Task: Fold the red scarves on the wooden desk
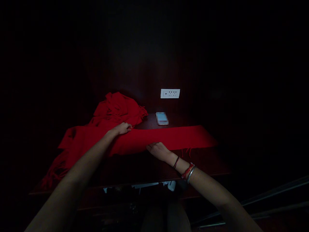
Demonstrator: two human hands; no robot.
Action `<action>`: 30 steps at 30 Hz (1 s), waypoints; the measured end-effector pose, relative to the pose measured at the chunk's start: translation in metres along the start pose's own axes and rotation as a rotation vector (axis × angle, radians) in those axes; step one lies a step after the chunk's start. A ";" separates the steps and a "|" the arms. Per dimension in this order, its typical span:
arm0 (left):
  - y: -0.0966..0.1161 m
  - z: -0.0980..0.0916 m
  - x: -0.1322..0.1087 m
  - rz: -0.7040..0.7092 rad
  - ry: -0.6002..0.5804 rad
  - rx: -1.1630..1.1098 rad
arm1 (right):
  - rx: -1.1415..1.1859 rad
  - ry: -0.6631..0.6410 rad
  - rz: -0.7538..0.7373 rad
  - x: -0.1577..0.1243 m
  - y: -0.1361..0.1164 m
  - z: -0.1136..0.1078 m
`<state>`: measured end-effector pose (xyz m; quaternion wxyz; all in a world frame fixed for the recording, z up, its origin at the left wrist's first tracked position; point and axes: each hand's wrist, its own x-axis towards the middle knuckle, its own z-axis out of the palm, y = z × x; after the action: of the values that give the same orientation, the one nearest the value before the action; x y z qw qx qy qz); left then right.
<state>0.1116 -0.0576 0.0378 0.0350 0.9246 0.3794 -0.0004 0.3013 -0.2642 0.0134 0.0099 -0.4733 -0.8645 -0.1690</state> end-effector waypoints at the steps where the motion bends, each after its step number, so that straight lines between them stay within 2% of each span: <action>1: 0.003 0.001 0.002 -0.001 0.001 -0.010 | 0.002 0.008 0.030 0.000 0.000 0.001; 3: 0.008 0.001 0.006 -0.003 0.005 -0.036 | -0.001 0.034 0.053 0.002 -0.001 0.001; 9: 0.004 -0.005 0.013 -0.022 0.027 -0.122 | -0.068 0.106 -0.058 0.013 -0.007 0.000; 13: -0.003 -0.010 0.011 -0.041 -0.012 -0.179 | -0.043 0.083 -0.031 0.025 -0.014 0.001; 17: -0.010 -0.017 0.005 -0.058 -0.044 -0.233 | 0.033 0.066 0.124 0.024 -0.011 -0.009; 21: -0.012 -0.033 -0.005 -0.073 0.027 -0.395 | 0.078 0.079 0.403 0.006 0.006 -0.022; 23: -0.010 -0.041 -0.010 -0.085 0.053 -0.515 | 0.069 0.093 0.447 -0.002 0.012 -0.025; 26: -0.001 -0.047 -0.012 -0.111 0.080 -0.609 | 0.000 0.163 0.379 -0.003 0.006 -0.021; 30: 0.014 -0.044 -0.007 -0.120 0.114 -0.653 | -0.061 0.256 0.151 0.016 -0.016 -0.011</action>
<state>0.1149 -0.0695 0.0827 0.3079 0.8392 0.4144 0.1706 0.2777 -0.2626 0.0219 0.1183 -0.5119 -0.8124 -0.2528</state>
